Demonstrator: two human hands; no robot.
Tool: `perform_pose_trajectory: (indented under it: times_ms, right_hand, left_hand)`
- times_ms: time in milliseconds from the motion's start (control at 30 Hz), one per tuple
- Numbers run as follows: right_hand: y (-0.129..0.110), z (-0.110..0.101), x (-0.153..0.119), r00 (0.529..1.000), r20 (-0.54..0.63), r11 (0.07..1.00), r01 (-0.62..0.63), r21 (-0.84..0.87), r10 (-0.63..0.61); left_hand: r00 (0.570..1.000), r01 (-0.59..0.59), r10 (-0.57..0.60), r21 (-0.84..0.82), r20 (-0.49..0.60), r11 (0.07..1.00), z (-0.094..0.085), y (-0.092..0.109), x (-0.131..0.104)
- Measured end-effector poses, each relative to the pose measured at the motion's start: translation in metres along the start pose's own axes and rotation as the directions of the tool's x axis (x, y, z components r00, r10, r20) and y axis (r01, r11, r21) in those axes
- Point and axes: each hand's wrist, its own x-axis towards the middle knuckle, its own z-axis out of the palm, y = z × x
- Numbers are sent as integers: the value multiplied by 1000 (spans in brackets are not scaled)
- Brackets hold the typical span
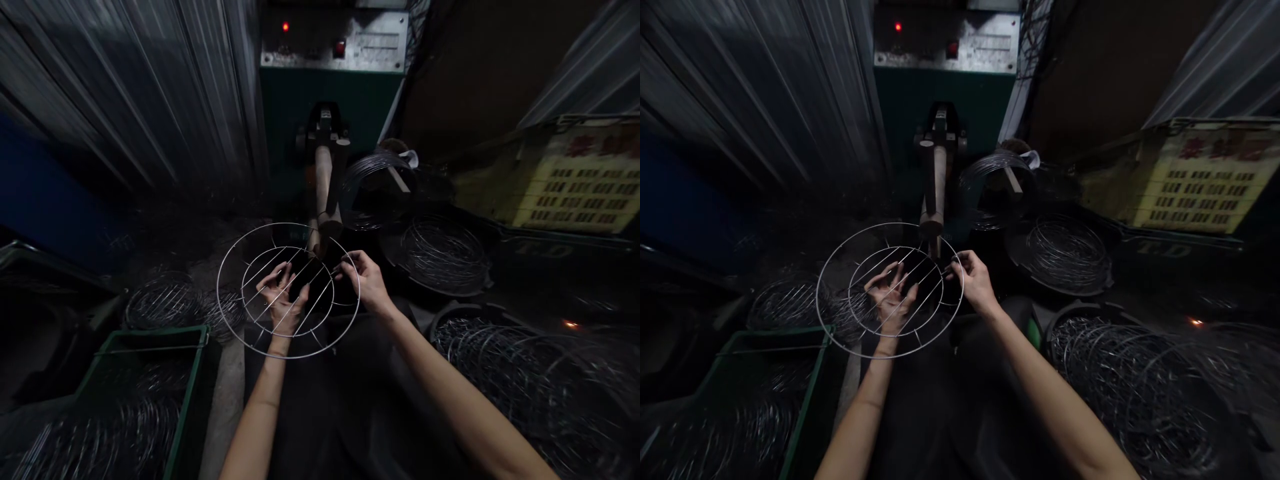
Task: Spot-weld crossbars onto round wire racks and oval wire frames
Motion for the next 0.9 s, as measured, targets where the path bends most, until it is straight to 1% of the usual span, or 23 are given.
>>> perform_pose_trajectory:
  times_ms: [67,167,333,433,533,667,900]
  right_hand:
    - [-2,3,2,1000,-4,1000,-1,25,1]
    - [-4,3,8,999,4,999,35,13,-35]
    - [-4,0,23,996,14,984,94,-154,-93]
    - [-5,1,29,991,20,962,135,-236,-134]
    - [-5,2,32,987,11,947,160,-280,-163]
    - [-3,4,36,984,12,940,175,-293,-179]
    - [2,7,43,982,31,936,187,-299,-186]
  left_hand:
    - [1000,-18,18,-9,-18,1000,1,-1,0]
    - [998,-28,29,12,-54,1000,3,-4,3]
    - [991,-76,85,90,-99,993,6,-12,8]
    - [987,-106,123,155,-103,982,8,-12,10]
    - [985,-122,143,203,-93,972,10,-11,14]
    - [981,-141,161,178,-106,974,9,-12,19]
    - [982,-128,147,159,-119,979,9,-16,23]
